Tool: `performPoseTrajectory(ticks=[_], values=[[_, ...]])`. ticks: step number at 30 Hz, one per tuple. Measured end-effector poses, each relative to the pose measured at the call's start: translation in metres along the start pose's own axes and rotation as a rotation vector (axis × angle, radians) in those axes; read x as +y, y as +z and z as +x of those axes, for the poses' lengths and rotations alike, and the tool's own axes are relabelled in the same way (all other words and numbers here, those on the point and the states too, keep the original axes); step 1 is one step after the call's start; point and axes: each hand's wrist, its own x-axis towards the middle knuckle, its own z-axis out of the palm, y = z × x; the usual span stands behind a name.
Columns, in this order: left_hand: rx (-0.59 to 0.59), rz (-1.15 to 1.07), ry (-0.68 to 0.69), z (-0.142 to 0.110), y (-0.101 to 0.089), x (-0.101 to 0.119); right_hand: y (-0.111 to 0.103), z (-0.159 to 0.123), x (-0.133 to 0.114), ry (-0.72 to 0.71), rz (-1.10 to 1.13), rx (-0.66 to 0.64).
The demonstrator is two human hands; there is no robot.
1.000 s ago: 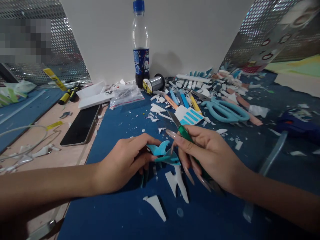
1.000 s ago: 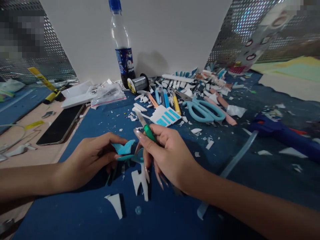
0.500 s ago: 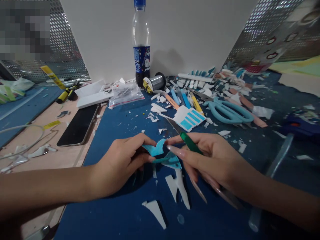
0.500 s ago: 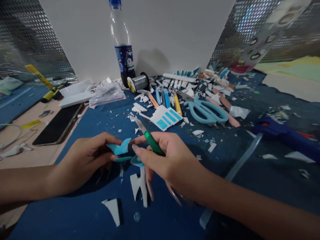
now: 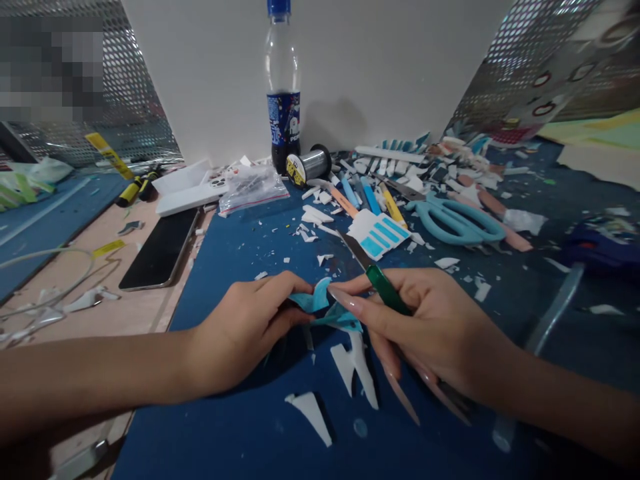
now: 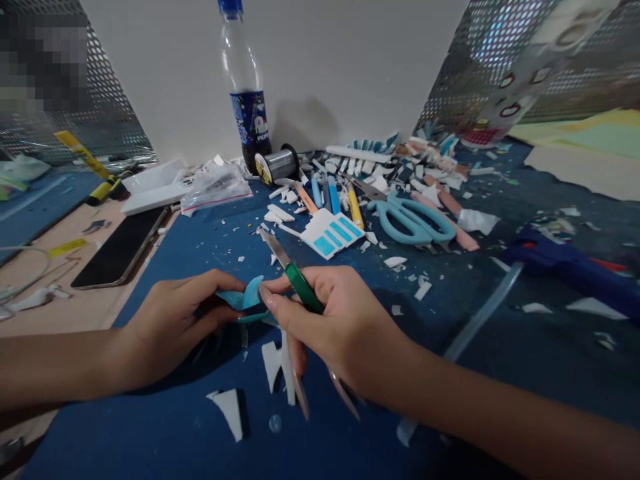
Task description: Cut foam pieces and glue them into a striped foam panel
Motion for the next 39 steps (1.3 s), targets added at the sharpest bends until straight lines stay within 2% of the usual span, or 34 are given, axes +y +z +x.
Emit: performPoseTrajectory(ticks=[16,21,24,27,29,33,35,39], values=[[-0.010,-0.003,0.000,-0.003,-0.001,0.000,0.000,0.001,-0.001,-0.033,-0.015,0.168],[0.008,-0.009,-0.068,-0.002,-0.002,0.000,-0.007,0.004,-0.001,-0.068,-0.042,0.239],[-0.007,-0.050,-0.141,-0.002,-0.002,-0.003,-0.010,0.006,0.000,-0.014,-0.025,0.262],[-0.006,-0.089,-0.206,-0.001,-0.003,-0.007,-0.011,0.005,0.000,0.058,0.052,0.162],[0.000,-0.088,-0.212,0.000,-0.004,-0.012,-0.010,0.002,0.000,0.106,0.116,0.023],[0.043,-0.032,-0.141,0.004,-0.006,-0.022,-0.008,-0.005,-0.002,0.210,0.193,-0.249],[0.067,0.003,-0.102,0.008,-0.007,-0.027,-0.006,-0.006,-0.002,0.218,0.202,-0.273],[0.054,0.062,-0.085,0.012,-0.009,-0.035,-0.005,-0.006,0.001,0.148,0.184,-0.192]])
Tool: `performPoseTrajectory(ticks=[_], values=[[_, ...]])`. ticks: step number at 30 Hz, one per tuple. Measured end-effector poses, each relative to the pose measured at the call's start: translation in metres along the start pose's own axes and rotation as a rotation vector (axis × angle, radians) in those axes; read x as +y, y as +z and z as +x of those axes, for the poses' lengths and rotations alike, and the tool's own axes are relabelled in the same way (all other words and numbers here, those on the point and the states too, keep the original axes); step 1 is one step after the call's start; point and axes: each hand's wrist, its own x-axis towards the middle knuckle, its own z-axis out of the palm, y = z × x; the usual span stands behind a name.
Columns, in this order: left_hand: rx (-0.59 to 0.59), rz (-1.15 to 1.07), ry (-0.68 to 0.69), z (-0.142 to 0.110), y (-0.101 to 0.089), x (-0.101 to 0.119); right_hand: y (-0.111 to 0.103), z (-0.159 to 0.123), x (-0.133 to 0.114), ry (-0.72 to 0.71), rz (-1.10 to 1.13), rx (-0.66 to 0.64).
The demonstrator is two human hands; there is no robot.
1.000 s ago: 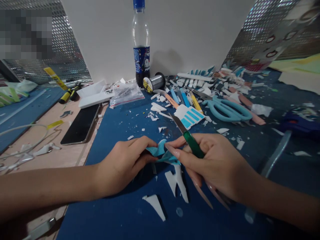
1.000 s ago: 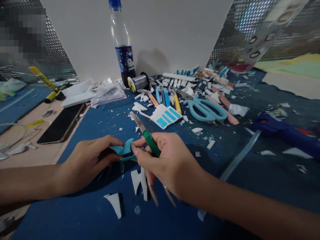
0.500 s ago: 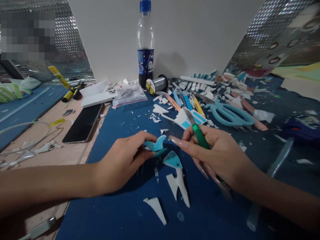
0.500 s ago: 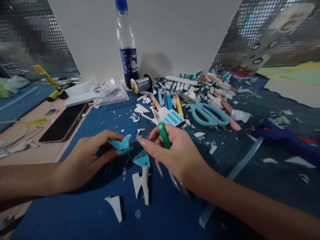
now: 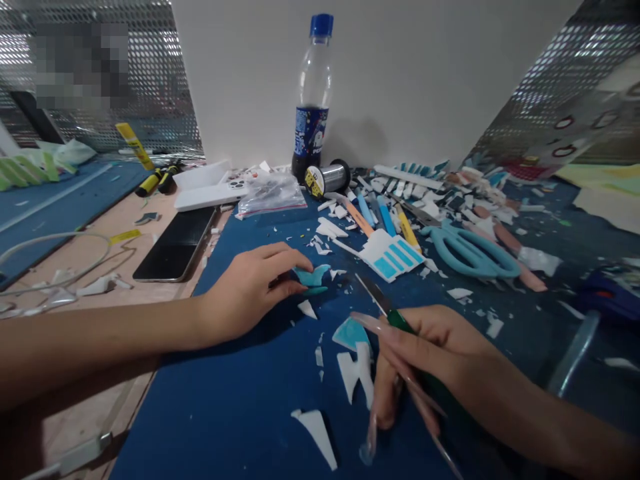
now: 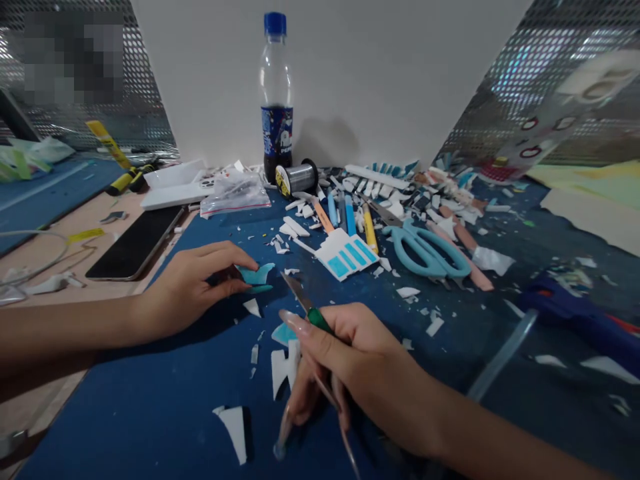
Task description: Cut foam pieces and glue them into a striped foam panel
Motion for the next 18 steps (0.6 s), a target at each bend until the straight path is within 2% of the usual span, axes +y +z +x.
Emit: performPoseTrajectory(ticks=[6,11,14,16,18], values=[[-0.021,0.065,0.101,0.002,0.002,-0.005,-0.009,0.004,0.002,-0.137,-0.066,0.220],[0.005,0.104,0.021,0.003,0.002,-0.006,-0.011,0.007,-0.003,-0.181,-0.064,0.363],[-0.027,0.113,-0.018,0.005,0.003,-0.008,-0.015,0.008,-0.005,-0.223,-0.043,0.440],[-0.044,0.130,-0.031,0.006,0.003,-0.010,-0.020,0.009,-0.005,-0.226,-0.132,0.511],[0.007,0.167,-0.031,0.004,0.004,-0.010,-0.027,0.011,-0.005,-0.222,-0.311,0.580]])
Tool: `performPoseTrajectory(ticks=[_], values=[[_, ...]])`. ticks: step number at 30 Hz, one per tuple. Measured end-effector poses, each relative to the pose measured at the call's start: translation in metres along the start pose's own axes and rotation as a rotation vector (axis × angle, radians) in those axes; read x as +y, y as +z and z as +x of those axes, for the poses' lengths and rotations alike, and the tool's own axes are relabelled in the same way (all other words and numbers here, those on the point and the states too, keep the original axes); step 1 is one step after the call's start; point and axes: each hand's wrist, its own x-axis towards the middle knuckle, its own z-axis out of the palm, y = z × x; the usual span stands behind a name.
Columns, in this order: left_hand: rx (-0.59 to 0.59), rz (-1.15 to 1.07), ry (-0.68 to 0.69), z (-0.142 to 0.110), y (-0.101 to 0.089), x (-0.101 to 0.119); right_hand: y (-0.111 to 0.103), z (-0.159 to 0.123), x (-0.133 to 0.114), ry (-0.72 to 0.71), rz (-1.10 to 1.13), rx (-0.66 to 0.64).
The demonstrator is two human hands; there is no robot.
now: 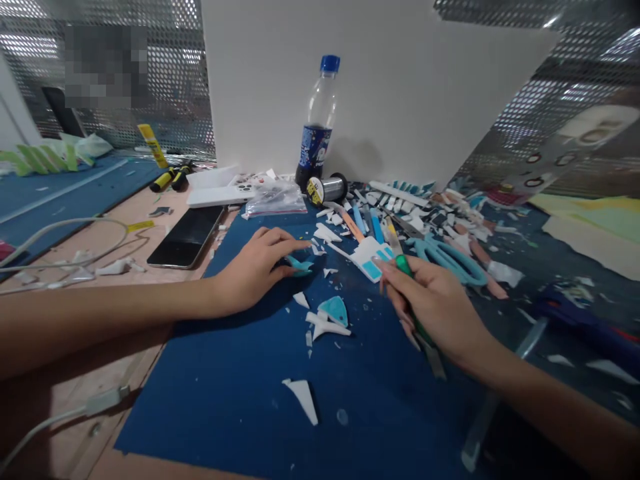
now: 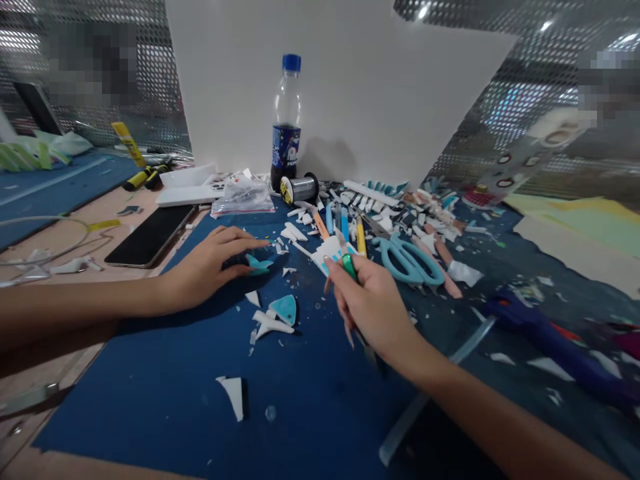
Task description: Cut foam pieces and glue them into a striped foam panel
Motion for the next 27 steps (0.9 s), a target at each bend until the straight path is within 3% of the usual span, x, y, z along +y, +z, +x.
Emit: performPoseTrajectory(ticks=[2,5,6,9,12,14,16,19,22,27], values=[[0.128,0.041,0.036,-0.005,-0.001,0.005,-0.004,0.006,0.004,-0.073,-0.231,0.035],[0.255,-0.005,0.237,-0.020,-0.006,0.023,-0.008,0.014,0.011,-0.204,-0.550,0.066],[0.196,-0.061,0.295,-0.026,-0.007,0.030,-0.008,0.015,0.014,-0.232,-0.623,0.071],[-0.117,-0.173,0.273,-0.043,-0.008,0.050,-0.007,0.015,0.017,-0.325,-0.776,0.159],[-0.231,-0.155,0.257,-0.048,-0.006,0.059,-0.006,0.010,0.016,-0.551,-0.820,0.248],[-0.223,-0.131,0.280,-0.046,-0.005,0.060,-0.005,0.006,0.015,-0.722,-0.764,0.124],[-0.214,-0.121,0.321,-0.043,-0.005,0.060,-0.005,0.002,0.014,-0.845,-0.687,-0.101],[-0.196,-0.102,0.360,-0.039,-0.006,0.059,-0.005,-0.002,0.015,-0.899,-0.621,-0.340],[-0.176,-0.088,0.359,-0.037,-0.007,0.056,-0.006,-0.003,0.016,-0.891,-0.607,-0.392],[-0.147,-0.061,0.379,-0.031,-0.006,0.047,-0.004,-0.002,0.013,-0.922,-0.650,-0.365]])
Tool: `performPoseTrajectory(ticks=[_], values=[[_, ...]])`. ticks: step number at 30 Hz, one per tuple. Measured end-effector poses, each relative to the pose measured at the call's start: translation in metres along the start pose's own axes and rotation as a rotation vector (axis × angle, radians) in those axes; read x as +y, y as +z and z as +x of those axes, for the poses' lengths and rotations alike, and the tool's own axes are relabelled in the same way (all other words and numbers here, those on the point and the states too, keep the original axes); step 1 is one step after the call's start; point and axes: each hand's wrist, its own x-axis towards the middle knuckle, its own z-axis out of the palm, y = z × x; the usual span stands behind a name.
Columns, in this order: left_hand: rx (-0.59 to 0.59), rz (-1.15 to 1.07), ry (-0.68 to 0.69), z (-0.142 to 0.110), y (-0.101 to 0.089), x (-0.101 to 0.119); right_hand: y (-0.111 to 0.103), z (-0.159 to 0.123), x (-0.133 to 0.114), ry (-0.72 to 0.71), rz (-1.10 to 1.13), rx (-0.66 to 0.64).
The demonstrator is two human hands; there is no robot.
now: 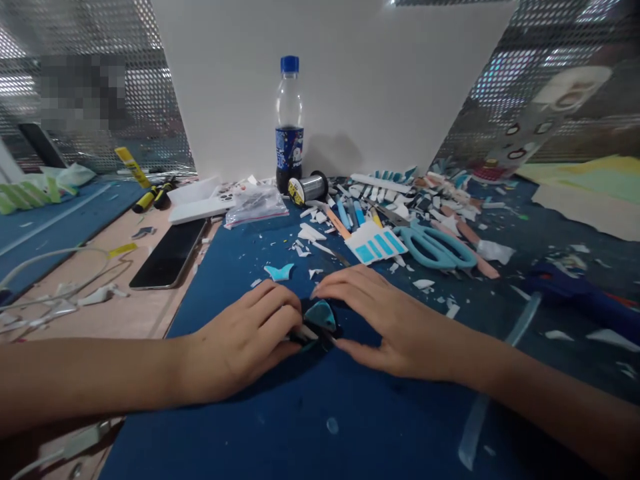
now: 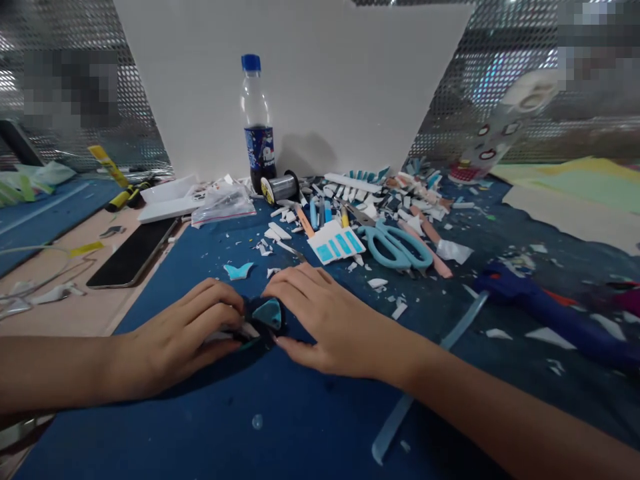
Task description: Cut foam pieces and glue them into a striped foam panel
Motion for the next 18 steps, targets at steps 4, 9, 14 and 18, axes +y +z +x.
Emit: performPoseTrajectory(ticks=[4,9,14,18], values=[[0.008,0.138,0.010,-0.002,-0.001,0.000,0.003,0.002,0.002,0.016,-0.056,0.031],[0.002,0.646,-0.015,-0.011,-0.005,0.007,0.006,0.001,0.008,0.024,-0.048,0.073],[-0.081,1.037,-0.219,-0.007,-0.011,-0.012,0.006,-0.001,0.010,-0.038,-0.039,0.101],[-0.029,1.135,-0.291,0.003,-0.012,-0.042,0.008,-0.003,0.007,-0.065,-0.048,0.105]])
